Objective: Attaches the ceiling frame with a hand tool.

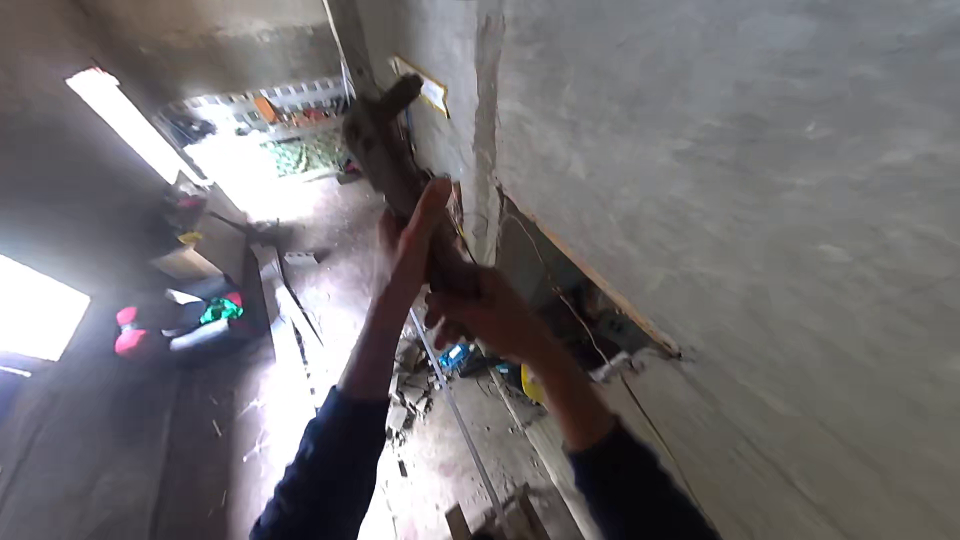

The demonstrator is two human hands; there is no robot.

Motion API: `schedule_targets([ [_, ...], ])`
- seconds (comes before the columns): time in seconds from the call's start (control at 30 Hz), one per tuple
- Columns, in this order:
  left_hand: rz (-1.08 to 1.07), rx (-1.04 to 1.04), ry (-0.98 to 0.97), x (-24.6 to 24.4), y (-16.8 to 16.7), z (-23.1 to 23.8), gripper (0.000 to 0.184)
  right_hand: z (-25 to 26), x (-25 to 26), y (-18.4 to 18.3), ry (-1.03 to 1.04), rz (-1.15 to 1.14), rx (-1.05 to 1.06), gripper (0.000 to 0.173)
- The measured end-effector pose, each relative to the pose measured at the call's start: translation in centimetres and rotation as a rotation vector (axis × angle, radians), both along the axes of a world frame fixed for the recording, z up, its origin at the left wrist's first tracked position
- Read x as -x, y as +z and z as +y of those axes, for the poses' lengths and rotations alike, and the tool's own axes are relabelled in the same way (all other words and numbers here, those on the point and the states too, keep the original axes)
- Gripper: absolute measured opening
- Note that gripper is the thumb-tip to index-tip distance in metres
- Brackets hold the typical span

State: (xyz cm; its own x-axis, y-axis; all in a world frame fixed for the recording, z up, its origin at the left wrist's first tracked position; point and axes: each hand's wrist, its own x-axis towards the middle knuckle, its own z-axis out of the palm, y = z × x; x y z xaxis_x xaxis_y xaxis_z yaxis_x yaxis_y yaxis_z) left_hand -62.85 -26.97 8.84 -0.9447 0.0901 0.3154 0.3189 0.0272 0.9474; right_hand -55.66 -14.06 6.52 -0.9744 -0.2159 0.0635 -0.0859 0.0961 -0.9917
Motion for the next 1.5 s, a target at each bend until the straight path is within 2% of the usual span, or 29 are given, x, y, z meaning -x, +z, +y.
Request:
schedule_targets([
  [0.03,-0.05,0.196,0.106,-2.9,-3.4,-0.8,0.054,-1.2,-2.6,-3.2,-0.161,0.018,-0.178,0.025],
  [0.1,-0.189,0.534,0.2,-8.5,-10.3,-1.5,0.061,-3.1,-8.3,-11.1,-0.356,0.042,-0.346,0.05],
  [0.17,-0.389,0.785,0.128,-14.1,-16.1,-2.0,0.057,-4.1,-14.7,-18.2,-0.357,-0.024,-0.298,0.074],
  [0.2,-0.494,0.883,0.043,-16.6,-18.1,-2.7,0.057,-4.2,-17.9,-20.8,-0.312,-0.119,-0.217,0.08],
  [0.23,-0.596,0.951,-0.07,-19.0,-19.7,-3.7,0.056,-4.1,-21.1,-23.0,-0.266,-0.239,-0.112,0.079],
  [0.3,-0.745,0.991,-0.312,-23.0,-21.3,-5.6,0.053,-2.8,-26.3,-27.2,-0.232,-0.417,0.057,0.058],
  [0.37,-0.829,0.958,-0.505,-26.3,-21.4,-7.3,0.049,-1.5,-30.6,-31.3,-0.272,-0.524,0.104,0.041],
  [0.43,-0.837,0.989,-0.586,-29.0,-21.3,-7.6,0.049,-1.2,-33.8,-33.2,-0.244,-0.545,0.156,0.035],
  [0.63,-0.803,0.865,-0.551,-36.2,-23.4,-7.0,0.046,-1.6,-37.5,-29.7,-0.124,-0.596,0.465,0.038],
  [0.73,-0.786,0.816,-0.53,-39.9,-24.2,-6.8,0.057,-2.5,-39.1,-29.2,-0.181,-0.644,0.503,0.04],
  [0.8,-0.789,0.769,-0.45,-42.0,-24.7,-7.6,0.057,-2.7,-40.6,-29.7,-0.246,-0.652,0.366,0.035],
  [0.9,-0.811,0.721,-0.333,-44.8,-26.7,-10.6,0.04,-1.8,-43.2,-29.9,-0.369,-0.704,0.088,0.04],
  [0.97,-0.814,0.706,-0.283,-46.6,-28.6,-12.4,0.031,-1.0,-44.8,-30.1,-0.454,-0.683,0.0,0.037],
  [1.1,-0.74,0.612,-0.193,-49.3,-30.8,-13.7,0.03,1.7,-46.8,-29.0,-0.515,-0.523,-0.087,0.028],
  [1.2,-0.83,0.459,-0.137,-50.2,-31.2,-13.5,0.028,3.6,-47.7,-27.3,-0.472,-0.404,-0.173,0.033],
  [1.33,-1.032,0.228,-0.101,-52.2,-31.4,-12.4,0.042,4.4,-48.8,-25.6,-0.482,-0.276,-0.38,0.035],
  [1.4,-1.07,0.118,-0.082,-53.1,-31.9,-11.9,0.035,4.7,-49.1,-25.1,-0.49,-0.179,-0.478,0.034],
  [1.5,-1.001,-0.102,0.004,-52.7,-31.6,-10.4,0.022,4.7,-49.3,-23.6,-0.455,-0.122,-0.457,0.042],
])
